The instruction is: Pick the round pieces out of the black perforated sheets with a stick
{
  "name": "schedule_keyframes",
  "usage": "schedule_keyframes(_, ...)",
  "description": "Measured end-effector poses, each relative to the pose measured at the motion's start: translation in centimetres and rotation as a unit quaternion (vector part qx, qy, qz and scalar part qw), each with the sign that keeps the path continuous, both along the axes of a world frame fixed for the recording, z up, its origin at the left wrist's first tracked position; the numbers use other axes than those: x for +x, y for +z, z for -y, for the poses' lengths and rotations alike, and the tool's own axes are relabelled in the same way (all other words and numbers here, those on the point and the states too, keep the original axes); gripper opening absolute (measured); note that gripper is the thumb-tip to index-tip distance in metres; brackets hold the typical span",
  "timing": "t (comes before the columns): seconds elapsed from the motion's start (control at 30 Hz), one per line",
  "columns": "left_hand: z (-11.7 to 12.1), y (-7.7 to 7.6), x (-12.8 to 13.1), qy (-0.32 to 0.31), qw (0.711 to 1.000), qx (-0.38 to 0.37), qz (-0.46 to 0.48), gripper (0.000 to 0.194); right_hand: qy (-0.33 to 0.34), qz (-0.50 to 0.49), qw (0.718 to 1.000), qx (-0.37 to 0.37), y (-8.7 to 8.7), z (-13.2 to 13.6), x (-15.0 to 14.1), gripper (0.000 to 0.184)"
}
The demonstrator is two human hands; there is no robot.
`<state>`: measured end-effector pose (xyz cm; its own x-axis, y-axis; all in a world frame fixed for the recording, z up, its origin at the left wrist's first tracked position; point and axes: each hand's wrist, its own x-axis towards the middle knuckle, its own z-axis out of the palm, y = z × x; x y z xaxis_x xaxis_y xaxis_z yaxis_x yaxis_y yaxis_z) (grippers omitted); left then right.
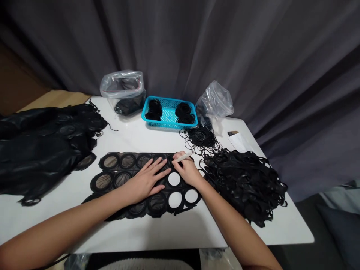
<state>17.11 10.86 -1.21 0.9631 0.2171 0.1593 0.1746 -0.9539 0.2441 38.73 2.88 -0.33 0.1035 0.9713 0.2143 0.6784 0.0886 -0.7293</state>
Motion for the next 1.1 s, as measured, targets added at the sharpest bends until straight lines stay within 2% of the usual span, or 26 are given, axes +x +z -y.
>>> schedule_keyframes(0.13, 0.1, 0.2, 0.0, 0.000, 1.000, -0.009, -0.002, 0.055, -0.002, -0.030, 0.999, -0.017, 0.1, 0.0, 0.1, 0.017)
schedule_keyframes(0.57, 0.2, 0.2, 0.1, 0.003, 1.000, -0.011, 0.001, 0.055, -0.004, -0.032, 0.999, -0.038, 0.3, 0.1, -0.1, 0.018)
schedule_keyframes(0.87, 0.2, 0.2, 0.2, 0.003, 1.000, -0.011, -0.001, 0.056, 0.001, -0.006, 0.999, -0.034, 0.4, 0.1, -0.3, 0.017)
schedule_keyframes(1.1, 0.2, 0.0, 0.0, 0.008, 0.999, -0.028, 0.014, 0.058, -0.023, 0.079, 0.996, -0.021, 0.5, 0.8, -1.9, 0.013)
